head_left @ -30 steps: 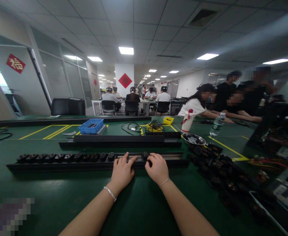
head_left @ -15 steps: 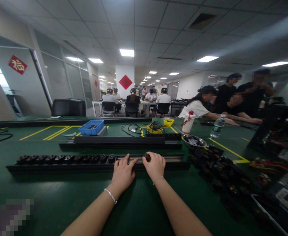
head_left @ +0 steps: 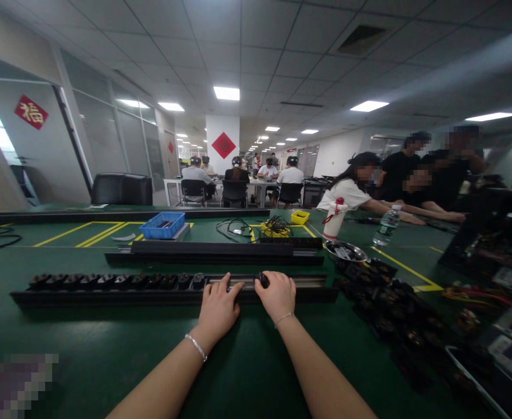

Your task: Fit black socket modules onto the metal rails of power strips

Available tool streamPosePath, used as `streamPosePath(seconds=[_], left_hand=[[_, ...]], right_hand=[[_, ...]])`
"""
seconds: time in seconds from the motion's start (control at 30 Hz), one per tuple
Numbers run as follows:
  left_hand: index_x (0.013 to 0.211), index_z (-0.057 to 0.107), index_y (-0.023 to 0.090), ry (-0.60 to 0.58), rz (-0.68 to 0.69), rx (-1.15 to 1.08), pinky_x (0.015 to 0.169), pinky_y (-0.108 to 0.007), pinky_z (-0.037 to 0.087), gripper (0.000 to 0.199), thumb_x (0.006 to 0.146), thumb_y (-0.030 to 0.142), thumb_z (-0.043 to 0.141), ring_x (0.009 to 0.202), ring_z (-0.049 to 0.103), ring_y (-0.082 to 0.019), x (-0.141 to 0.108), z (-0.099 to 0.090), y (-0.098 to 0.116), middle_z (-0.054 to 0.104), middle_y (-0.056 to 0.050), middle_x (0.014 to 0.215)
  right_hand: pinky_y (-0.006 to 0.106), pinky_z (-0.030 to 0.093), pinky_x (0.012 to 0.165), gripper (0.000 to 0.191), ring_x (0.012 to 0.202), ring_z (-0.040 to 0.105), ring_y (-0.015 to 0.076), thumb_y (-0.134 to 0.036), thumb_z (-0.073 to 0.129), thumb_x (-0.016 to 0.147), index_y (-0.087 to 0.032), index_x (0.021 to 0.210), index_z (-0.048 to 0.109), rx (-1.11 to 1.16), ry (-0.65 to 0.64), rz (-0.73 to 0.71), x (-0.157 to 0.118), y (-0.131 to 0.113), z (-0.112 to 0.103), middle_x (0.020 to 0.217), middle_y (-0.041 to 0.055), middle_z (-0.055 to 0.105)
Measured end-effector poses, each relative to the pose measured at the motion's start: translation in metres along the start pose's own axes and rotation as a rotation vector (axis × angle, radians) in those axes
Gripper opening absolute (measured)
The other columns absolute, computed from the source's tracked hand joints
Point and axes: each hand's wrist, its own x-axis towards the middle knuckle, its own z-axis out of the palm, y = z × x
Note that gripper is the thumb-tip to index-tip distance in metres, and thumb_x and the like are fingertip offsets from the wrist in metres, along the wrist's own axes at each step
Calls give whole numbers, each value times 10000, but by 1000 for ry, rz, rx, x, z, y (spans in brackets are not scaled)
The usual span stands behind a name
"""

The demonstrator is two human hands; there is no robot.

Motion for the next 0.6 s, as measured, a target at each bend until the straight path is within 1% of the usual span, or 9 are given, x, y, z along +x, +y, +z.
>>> streamPosePath(seconds=[0.2, 0.43, 0.6], left_hand=[[1200, 483, 347, 5, 6, -13, 956, -419, 259, 476, 738, 238, 521, 1084, 470, -245, 0, -1, 0, 415, -57, 1349], [1198, 482, 345, 21, 16, -1, 953, -415, 262, 467, 744, 244, 518, 1076, 476, -241, -1, 2, -2, 414, -66, 1346], [1197, 480, 342, 44, 23, 12, 950, -423, 270, 474, 738, 233, 523, 1066, 481, -241, -1, 4, -3, 428, -72, 1331]], right_hand=[[366, 292, 889, 269, 974, 511, 202, -386, 465, 786, -233, 920, 640, -13, -29, -8, 2, 0, -4, 958, 52, 652], [343, 304, 866, 249, 959, 518, 199, -373, 476, 777, -228, 898, 639, 15, -20, 6, 2, 1, -4, 929, 42, 655], [328, 304, 879, 246, 962, 523, 191, -354, 478, 775, -213, 902, 634, 27, -10, 20, 2, 3, -5, 935, 48, 653]])
